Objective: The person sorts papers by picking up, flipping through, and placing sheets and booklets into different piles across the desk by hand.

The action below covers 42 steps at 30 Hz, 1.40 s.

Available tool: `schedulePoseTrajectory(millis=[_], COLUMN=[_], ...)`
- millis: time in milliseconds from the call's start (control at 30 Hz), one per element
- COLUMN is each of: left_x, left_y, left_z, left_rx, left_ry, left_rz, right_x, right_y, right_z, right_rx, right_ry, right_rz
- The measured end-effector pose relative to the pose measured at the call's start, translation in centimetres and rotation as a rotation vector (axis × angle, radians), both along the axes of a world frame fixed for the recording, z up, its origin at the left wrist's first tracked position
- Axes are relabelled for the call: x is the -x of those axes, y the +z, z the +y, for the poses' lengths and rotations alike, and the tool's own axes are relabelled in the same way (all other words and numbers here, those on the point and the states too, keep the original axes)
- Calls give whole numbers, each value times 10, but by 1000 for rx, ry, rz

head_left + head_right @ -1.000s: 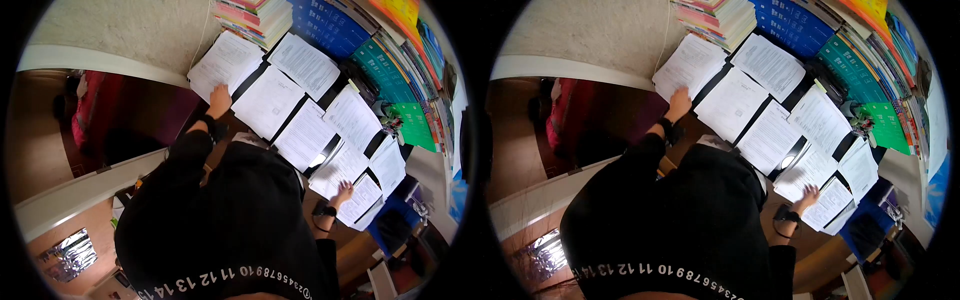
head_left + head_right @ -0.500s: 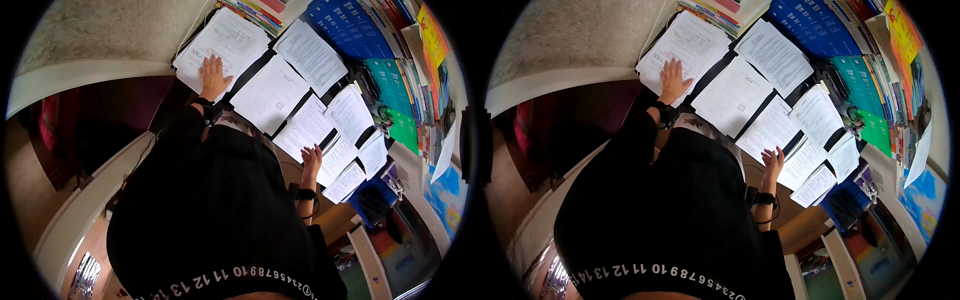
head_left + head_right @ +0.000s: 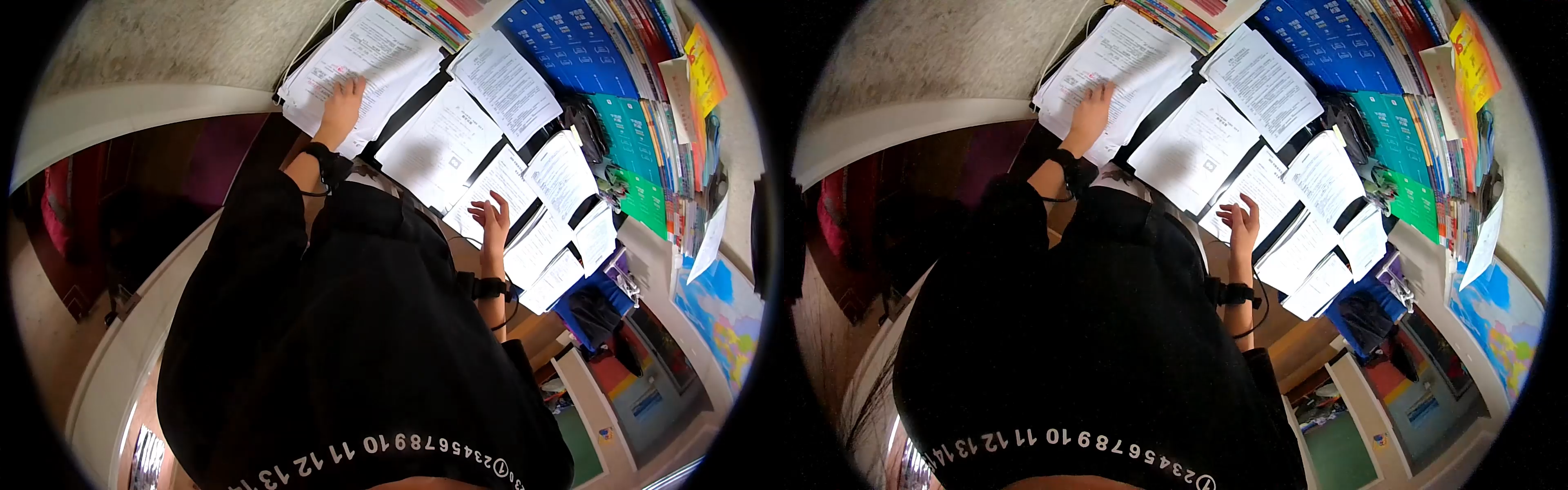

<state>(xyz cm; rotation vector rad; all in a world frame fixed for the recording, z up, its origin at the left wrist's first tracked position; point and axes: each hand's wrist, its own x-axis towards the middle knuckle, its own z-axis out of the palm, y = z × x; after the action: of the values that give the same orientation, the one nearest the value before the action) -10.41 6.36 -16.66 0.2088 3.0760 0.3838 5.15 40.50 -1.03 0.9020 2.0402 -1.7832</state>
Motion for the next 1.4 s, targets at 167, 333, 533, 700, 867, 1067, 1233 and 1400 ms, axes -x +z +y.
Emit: schedulePoseTrajectory(millis=[167,333,533,700,867,1067,1233,1400], left_x=[31,11,4,3,4,-5,-20,-29], left_y=[73,171,219,228,220,211,230,217], left_z=[-5,36,73,100,98,82,45,46], left_rx=[-145,-470,-1091,-1669,-1838,-1736,-2079,-1845], left_ry=[-115,-631,-583,-555,-583,-64,339,233], left_rz=[-185,161,261,229,96,164,-772,-677], right_x=[13,33,18,20,31,44,41,35], right_y=[14,57,80,85,86,142,142,131], right_z=[-9,-18,7,-10,-41,-70,-41,-38], right_rx=[-214,-91,-52,103,434,236,61,12], right_ry=[171,-137,5,220,200,-34,44,35], right_rz=[212,174,112,138,220,261,327,287])
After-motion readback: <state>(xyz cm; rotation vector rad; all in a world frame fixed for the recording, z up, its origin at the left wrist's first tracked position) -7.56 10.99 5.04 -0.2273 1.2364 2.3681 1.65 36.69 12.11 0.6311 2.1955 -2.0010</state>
